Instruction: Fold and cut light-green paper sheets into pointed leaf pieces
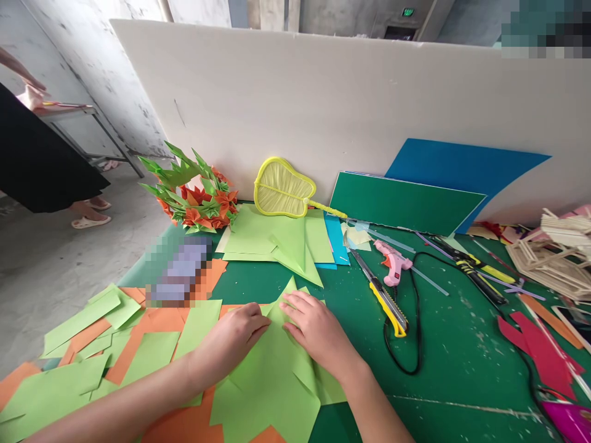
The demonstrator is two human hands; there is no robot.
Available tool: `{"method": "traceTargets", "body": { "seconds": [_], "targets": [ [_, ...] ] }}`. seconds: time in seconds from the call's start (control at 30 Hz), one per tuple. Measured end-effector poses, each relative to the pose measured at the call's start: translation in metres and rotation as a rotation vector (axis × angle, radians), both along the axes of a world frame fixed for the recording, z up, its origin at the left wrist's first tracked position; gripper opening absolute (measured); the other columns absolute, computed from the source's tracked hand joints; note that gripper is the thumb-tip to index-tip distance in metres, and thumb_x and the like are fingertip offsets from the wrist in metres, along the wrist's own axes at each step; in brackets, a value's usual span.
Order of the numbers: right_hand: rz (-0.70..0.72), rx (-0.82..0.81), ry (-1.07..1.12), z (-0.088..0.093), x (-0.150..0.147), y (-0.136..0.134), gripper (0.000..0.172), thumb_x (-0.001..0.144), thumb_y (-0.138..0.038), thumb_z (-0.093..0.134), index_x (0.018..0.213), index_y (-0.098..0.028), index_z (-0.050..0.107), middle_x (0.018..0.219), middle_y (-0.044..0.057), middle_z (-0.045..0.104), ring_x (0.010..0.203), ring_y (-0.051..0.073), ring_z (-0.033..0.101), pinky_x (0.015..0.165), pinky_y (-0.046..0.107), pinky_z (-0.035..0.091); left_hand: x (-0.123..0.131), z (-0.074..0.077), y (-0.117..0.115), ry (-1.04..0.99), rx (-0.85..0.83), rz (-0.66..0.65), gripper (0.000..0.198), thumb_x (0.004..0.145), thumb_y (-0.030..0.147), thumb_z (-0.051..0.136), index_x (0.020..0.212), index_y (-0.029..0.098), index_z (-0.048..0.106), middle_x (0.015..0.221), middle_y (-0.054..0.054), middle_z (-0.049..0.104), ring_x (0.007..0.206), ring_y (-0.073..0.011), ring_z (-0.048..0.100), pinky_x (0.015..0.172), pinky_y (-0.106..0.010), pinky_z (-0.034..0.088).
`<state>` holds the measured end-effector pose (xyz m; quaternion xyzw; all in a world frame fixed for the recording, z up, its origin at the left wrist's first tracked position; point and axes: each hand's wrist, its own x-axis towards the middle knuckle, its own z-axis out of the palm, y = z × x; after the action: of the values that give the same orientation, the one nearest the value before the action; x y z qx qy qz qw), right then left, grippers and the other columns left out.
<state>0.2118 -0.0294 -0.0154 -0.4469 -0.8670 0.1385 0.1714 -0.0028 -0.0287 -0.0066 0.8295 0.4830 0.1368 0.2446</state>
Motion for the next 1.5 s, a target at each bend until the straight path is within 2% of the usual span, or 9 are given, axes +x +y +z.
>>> {"method": "traceTargets", "body": {
  "seconds": [0.23, 0.37, 0.5, 0.63, 0.83, 0.97, 1.1, 1.37, 1.5],
  "targets": [
    [-0.006, 0.004, -0.006, 0.000, -0.001, 0.000, 0.039, 0.096, -0.025, 0.051, 0.134, -0.029, 0.055, 0.138, 0.004, 0.057, 0.132, 0.028, 0.047, 0.104, 0.050, 0.046, 0.000, -0.001, 0.001, 0.001, -0.002, -0.078, 0.027, 0.093, 0.019, 0.043, 0.076, 0.017, 0.064, 0.100, -0.008, 0.062, 0.074, -0.0152, 0.063, 0.071, -0.025, 0.051],
    [-0.030, -0.005, 0.016, -0.004, 0.000, -0.001, 0.044, 0.096, -0.029, 0.050, 0.140, -0.030, 0.048, 0.140, 0.004, 0.055, 0.133, 0.027, 0.045, 0.106, 0.050, 0.044, -0.001, -0.003, 0.004, -0.018, 0.031, -0.167, 0.021, 0.092, 0.015, 0.044, 0.092, 0.018, 0.065, 0.118, -0.010, 0.062, 0.092, -0.0189, 0.065, 0.082, -0.030, 0.054],
    [-0.109, -0.037, -0.026, -0.003, -0.001, -0.002, 0.050, 0.094, -0.033, 0.052, 0.143, -0.024, 0.044, 0.145, 0.006, 0.050, 0.135, 0.028, 0.043, 0.107, 0.049, 0.044, -0.003, -0.005, 0.007, 0.056, 0.029, -0.204, 0.031, 0.089, 0.010, 0.044, 0.112, 0.020, 0.062, 0.129, -0.009, 0.056, 0.090, -0.0173, 0.067, 0.081, -0.029, 0.055],
    [-0.135, -0.039, -0.067, -0.002, -0.004, -0.002, 0.051, 0.092, -0.029, 0.053, 0.142, -0.022, 0.045, 0.145, 0.007, 0.049, 0.135, 0.028, 0.043, 0.106, 0.049, 0.045, -0.003, -0.005, 0.008, 0.103, 0.020, -0.227, 0.038, 0.088, 0.009, 0.046, 0.122, 0.022, 0.059, 0.131, -0.009, 0.054, 0.091, -0.0161, 0.067, 0.082, -0.025, 0.054],
    [-0.185, -0.012, -0.144, -0.007, -0.009, -0.002, 0.056, 0.088, -0.025, 0.049, 0.143, -0.018, 0.043, 0.147, 0.010, 0.046, 0.135, 0.030, 0.041, 0.105, 0.049, 0.045, -0.001, -0.002, 0.008, 0.070, 0.001, -0.224, 0.038, 0.086, 0.007, 0.046, 0.118, 0.021, 0.060, 0.122, -0.009, 0.056, 0.095, -0.0173, 0.065, 0.083, -0.024, 0.052],
    [-0.213, 0.032, -0.182, -0.006, -0.015, -0.002, 0.058, 0.082, -0.015, 0.044, 0.140, -0.016, 0.045, 0.147, 0.011, 0.045, 0.133, 0.030, 0.043, 0.104, 0.048, 0.044, 0.001, 0.004, 0.010, 0.070, -0.021, -0.218, 0.039, 0.084, 0.003, 0.040, 0.111, 0.021, 0.062, 0.129, -0.008, 0.052, 0.085, -0.0141, 0.066, 0.080, -0.026, 0.054],
    [-0.254, 0.035, -0.201, -0.003, -0.022, -0.002, 0.061, 0.076, -0.012, 0.046, 0.136, -0.013, 0.046, 0.148, 0.014, 0.043, 0.132, 0.032, 0.041, 0.103, 0.048, 0.043, 0.002, 0.008, 0.011, 0.066, -0.035, -0.233, 0.037, 0.081, 0.002, 0.039, 0.104, 0.021, 0.061, 0.136, -0.006, 0.050, 0.094, -0.0167, 0.066, 0.084, -0.028, 0.054],
    [-0.255, 0.000, -0.156, 0.003, -0.026, 0.004, 0.047, 0.071, -0.011, 0.052, 0.118, -0.013, 0.051, 0.145, 0.019, 0.043, 0.127, 0.033, 0.042, 0.101, 0.047, 0.041, 0.003, 0.005, 0.010, 0.068, -0.041, -0.228, 0.037, 0.082, 0.002, 0.040, 0.107, 0.022, 0.059, 0.136, -0.006, 0.050, 0.096, -0.0170, 0.066, 0.085, -0.028, 0.054],
    [-0.243, 0.006, -0.147, 0.004, -0.023, 0.008, 0.040, 0.068, -0.009, 0.051, 0.107, -0.016, 0.053, 0.141, 0.018, 0.047, 0.127, 0.032, 0.041, 0.101, 0.046, 0.040, 0.003, 0.002, 0.010, 0.081, -0.018, -0.229, 0.039, 0.080, 0.000, 0.040, 0.107, 0.021, 0.059, 0.141, -0.006, 0.047, 0.102, -0.0180, 0.065, 0.087, -0.028, 0.053]
  ]
}}
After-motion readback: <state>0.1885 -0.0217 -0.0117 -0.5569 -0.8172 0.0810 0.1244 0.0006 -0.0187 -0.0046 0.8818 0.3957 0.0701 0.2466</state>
